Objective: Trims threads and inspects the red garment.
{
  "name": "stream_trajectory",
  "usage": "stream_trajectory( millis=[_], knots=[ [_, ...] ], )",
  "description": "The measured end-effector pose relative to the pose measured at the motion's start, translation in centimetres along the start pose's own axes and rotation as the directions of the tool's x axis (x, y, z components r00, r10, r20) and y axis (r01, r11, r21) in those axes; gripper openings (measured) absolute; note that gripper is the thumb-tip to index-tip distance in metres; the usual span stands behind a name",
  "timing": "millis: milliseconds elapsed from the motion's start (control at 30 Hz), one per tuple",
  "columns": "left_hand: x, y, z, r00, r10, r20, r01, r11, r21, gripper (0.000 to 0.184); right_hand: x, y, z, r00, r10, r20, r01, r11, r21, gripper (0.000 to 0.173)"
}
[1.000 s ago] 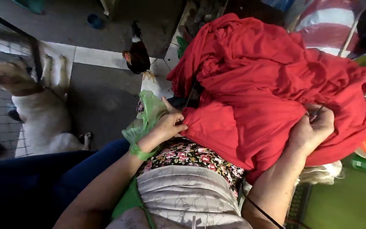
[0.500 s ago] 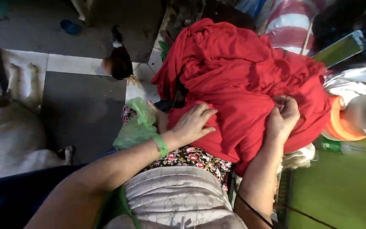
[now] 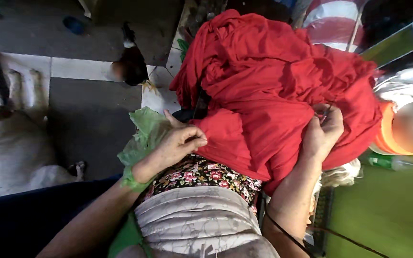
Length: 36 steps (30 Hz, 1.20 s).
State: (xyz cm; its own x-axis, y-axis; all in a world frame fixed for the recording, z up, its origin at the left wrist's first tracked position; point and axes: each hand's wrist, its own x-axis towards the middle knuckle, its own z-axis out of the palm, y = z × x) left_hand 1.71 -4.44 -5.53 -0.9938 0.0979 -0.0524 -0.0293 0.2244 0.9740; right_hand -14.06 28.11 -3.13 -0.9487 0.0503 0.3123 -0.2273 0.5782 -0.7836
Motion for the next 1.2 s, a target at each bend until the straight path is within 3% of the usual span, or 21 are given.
stream_trajectory(
  millis=[100, 167, 200, 300, 367, 433, 567, 1000, 1100, 1200],
  knots=[
    [0.7, 0.2, 1.2, 0.998, 0.002, 0.066, 0.007, 0.99, -0.142, 0.016, -1.3, -1.9, -1.3, 0.999, -0.02, -0.036, 0.021, 1.0, 0.013, 0.048],
    [1.2, 0.7, 1.5, 0.992, -0.043, 0.115, 0.077, 0.949, -0.307, 0.019, -2.7, -3.8, -2.5, 0.986, -0.143, -0.084, 0.142, 0.99, -0.019, 0.058],
    [1.4, 0.9, 1.6, 0.989, -0.052, 0.136, 0.102, 0.915, -0.389, 0.021, -3.9, -4.9, -3.0, 0.974, -0.213, -0.073, 0.211, 0.977, -0.032, 0.056],
    [1.8, 1.5, 2.3, 0.978, -0.079, 0.194, 0.18, 0.79, -0.586, 0.024, -8.5, -7.5, -3.2, 0.948, -0.238, 0.213, 0.23, 0.971, 0.059, 0.04],
    [1.9, 1.6, 2.7, 0.977, -0.088, 0.195, 0.194, 0.755, -0.626, 0.024, -11.3, -7.0, -1.9, 0.882, -0.193, 0.431, 0.192, 0.98, 0.046, 0.034],
    [1.9, 1.5, 3.2, 0.982, -0.092, 0.163, 0.172, 0.782, -0.599, 0.022, -12.8, -5.5, -0.6, 0.824, -0.147, 0.548, 0.213, 0.975, -0.059, 0.03],
    [1.7, 1.6, 3.4, 0.992, -0.08, 0.1, 0.12, 0.852, -0.509, 0.017, -13.2, -4.3, -0.6, 0.791, -0.16, 0.59, 0.272, 0.956, -0.106, 0.023],
    [0.9, 3.2, 3.6, 0.989, -0.021, 0.149, 0.068, 0.944, -0.322, 0.013, -13.6, -4.9, 1.9, 0.871, -0.216, 0.442, 0.339, 0.915, -0.219, 0.02],
    [0.8, 3.3, 2.4, 0.992, -0.055, 0.113, 0.082, 0.964, -0.252, 0.012, -13.2, -4.4, 1.6, 0.879, -0.183, 0.441, 0.285, 0.942, -0.178, 0.018],
    [0.3, 3.0, -0.1, 0.991, -0.122, 0.05, 0.129, 0.973, -0.191, 0.013, -12.7, -4.5, 0.6, 0.862, -0.055, 0.504, 0.128, 0.985, -0.111, 0.029]
  ],
)
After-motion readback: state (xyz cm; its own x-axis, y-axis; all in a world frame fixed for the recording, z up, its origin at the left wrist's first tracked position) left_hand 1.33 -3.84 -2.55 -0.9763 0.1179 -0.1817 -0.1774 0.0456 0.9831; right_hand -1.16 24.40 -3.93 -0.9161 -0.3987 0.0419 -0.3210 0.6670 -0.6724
